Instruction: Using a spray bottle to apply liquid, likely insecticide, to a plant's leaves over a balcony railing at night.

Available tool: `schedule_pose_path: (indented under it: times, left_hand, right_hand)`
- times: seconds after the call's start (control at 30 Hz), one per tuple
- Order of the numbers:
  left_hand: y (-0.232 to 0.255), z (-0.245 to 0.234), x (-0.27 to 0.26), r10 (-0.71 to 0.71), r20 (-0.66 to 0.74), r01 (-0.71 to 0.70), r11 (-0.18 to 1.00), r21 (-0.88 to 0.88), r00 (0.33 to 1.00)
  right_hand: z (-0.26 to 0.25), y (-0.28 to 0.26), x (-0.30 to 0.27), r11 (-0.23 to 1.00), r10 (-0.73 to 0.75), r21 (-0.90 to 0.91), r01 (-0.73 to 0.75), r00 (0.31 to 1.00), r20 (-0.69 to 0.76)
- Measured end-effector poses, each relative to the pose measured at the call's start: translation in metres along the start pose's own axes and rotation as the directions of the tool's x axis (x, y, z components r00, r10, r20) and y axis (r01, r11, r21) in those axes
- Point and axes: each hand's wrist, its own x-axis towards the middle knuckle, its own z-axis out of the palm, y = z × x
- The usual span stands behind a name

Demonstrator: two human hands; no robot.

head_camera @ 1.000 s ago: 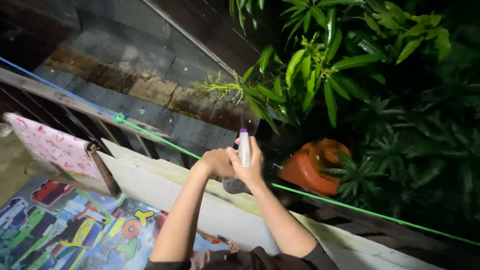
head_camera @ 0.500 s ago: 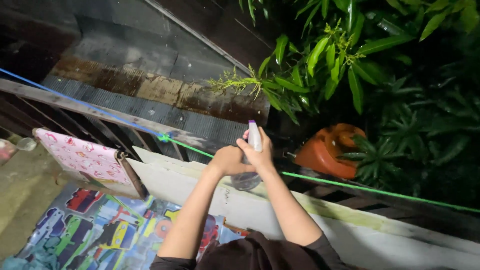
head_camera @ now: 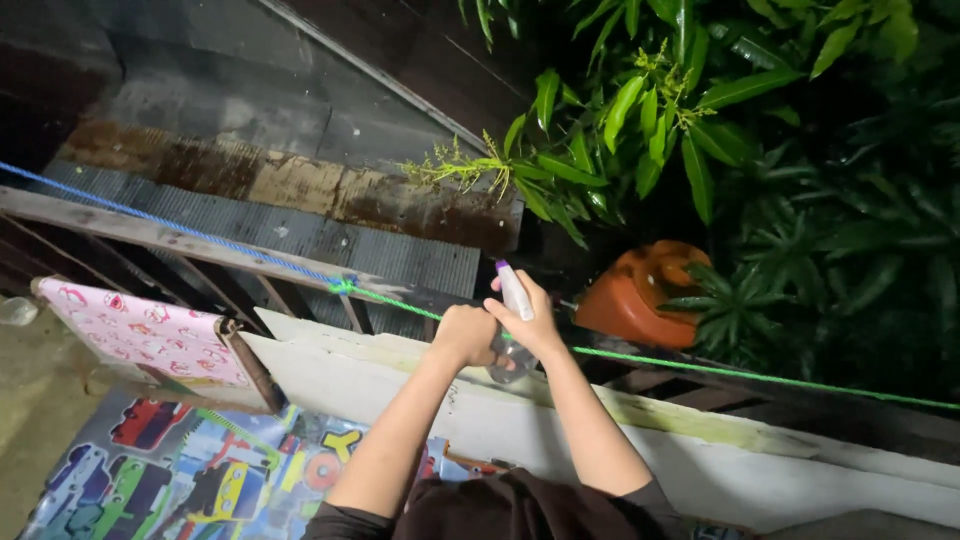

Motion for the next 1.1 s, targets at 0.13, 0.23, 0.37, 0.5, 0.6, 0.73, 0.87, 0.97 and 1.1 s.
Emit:
schedule_pose_path:
  times: [0.13, 0.23, 0.37, 0.5, 0.6, 0.73, 0.87, 0.97, 1.1]
  left_hand:
    - [0.001, 0.008, 0.003, 0.025, 0.010, -0.025, 1.000, -0.009, 1.000]
    - [-0.005, 0.031, 0.022, 0.024, -0.052, -0.025, 0.999, -0.021, 0.998]
    - [-0.011, 0.039, 0.033, 0.055, -0.095, -0.056, 0.998, -0.004, 0.994]
    - [-0.008, 0.015, 0.015, 0.077, -0.066, -0.080, 0.996, -0.038, 0.995]
    - [-0.009, 0.036, 0.032, 0.062, -0.071, -0.060, 0.998, 0.021, 0.996]
    - [-0.007, 0.019, 0.017, 0.072, -0.055, -0.074, 0.997, -0.025, 0.996]
    - [-0.008, 0.030, 0.021, 0.082, -0.061, -0.082, 0.997, -0.006, 0.995]
    - [-0.006, 0.035, 0.021, 0.075, -0.077, -0.074, 0.997, 0.015, 0.994]
    - [-0.003, 0.014, 0.004, 0.093, -0.066, -0.096, 0.995, -0.041, 0.993]
  right_hand:
    - [0.006, 0.010, 0.001, 0.990, 0.079, -0.106, -0.090, 0.992, -0.102]
    - [0.004, 0.000, 0.004, 0.982, 0.103, -0.141, -0.124, 0.984, -0.145]
    - [0.009, 0.026, 0.011, 0.977, 0.142, -0.118, -0.176, 0.957, -0.253]
    - [0.008, 0.027, 0.011, 0.982, 0.157, -0.059, -0.179, 0.950, -0.270]
    - [0.010, 0.016, 0.008, 0.979, 0.160, 0.155, -0.134, 0.972, -0.171]
    - [0.009, 0.015, 0.006, 0.990, 0.143, 0.030, -0.140, 0.961, -0.236]
    - [0.006, 0.022, 0.005, 0.993, 0.118, 0.037, -0.113, 0.965, -0.235]
    - [0.005, 0.022, 0.004, 0.991, 0.087, 0.121, -0.065, 0.979, -0.183]
    - [0.004, 0.018, 0.002, 0.995, 0.093, 0.063, -0.081, 0.975, -0.204]
